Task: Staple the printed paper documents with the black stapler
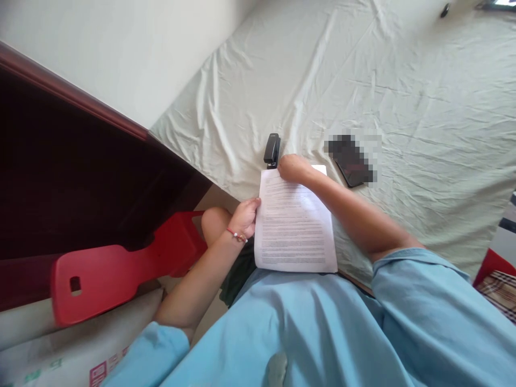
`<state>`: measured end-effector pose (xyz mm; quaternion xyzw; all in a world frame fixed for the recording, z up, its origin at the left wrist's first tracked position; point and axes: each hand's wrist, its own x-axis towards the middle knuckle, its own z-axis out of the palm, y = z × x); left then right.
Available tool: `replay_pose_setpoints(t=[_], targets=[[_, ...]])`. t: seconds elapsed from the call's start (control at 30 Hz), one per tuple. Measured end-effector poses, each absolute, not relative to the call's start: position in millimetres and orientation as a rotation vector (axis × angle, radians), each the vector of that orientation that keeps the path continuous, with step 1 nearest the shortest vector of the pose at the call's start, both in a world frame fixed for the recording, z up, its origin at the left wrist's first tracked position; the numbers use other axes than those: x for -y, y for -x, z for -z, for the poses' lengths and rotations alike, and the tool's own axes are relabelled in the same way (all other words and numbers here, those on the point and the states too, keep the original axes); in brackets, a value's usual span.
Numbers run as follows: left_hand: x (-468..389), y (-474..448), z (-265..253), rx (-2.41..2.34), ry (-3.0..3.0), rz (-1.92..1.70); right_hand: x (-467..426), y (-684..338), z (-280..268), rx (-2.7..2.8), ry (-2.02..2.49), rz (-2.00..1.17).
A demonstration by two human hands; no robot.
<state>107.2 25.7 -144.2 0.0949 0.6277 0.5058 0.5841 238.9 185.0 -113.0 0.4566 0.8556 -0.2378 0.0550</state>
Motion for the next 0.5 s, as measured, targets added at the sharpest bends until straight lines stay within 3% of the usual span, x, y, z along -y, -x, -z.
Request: replay_pose_setpoints(t=[0.5], targets=[[-66,-94,161,-1.637,-0.581,-1.041,-208,-238,114,-2.6,-1.523,0.553]])
